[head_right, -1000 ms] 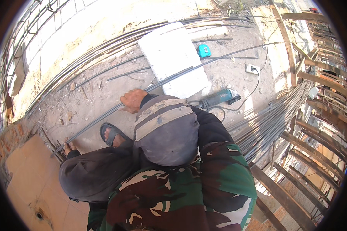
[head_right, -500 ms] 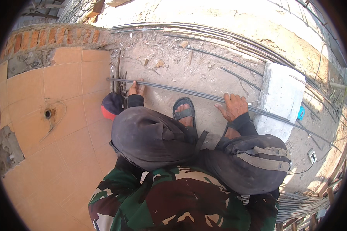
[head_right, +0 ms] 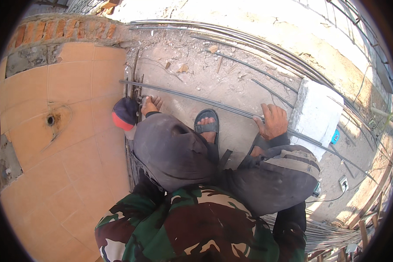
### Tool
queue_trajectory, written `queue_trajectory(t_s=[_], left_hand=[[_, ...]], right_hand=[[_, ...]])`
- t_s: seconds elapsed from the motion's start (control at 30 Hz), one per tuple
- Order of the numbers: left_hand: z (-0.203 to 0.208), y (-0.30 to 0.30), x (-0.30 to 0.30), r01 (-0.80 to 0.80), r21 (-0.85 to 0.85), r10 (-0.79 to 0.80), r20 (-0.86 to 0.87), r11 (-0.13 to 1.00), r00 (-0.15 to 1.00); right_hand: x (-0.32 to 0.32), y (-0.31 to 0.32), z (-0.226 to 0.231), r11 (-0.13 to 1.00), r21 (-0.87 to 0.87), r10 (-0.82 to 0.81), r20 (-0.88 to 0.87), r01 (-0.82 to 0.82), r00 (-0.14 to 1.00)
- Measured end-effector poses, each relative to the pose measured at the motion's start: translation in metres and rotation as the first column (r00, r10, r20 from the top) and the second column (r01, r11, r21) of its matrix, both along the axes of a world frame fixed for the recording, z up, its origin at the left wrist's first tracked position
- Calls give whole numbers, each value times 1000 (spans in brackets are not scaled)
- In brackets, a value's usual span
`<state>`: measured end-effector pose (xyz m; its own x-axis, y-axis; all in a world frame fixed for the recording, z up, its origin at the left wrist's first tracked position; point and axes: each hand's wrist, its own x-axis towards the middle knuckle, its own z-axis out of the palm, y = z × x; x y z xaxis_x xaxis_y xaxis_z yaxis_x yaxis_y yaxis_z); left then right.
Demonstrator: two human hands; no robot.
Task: The person uses an angle grinder to cut a metal rod while sitting on the floor of a construction site.
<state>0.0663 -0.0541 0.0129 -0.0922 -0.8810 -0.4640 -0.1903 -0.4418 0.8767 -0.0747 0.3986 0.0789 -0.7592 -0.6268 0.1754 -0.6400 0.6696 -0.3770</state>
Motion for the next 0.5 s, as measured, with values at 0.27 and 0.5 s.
queue_trajectory(t_s=[0.27,0.5], left_hand=[[163,19,-103,398,-627,-575,-98,669,812],[363,62,-169,-118,-993,-882,34,25,-470]], right_hand=[[-26,58,46,859,-325,-418,2,396,908],[13,54,310,758,-646,-424,-379,93,823]])
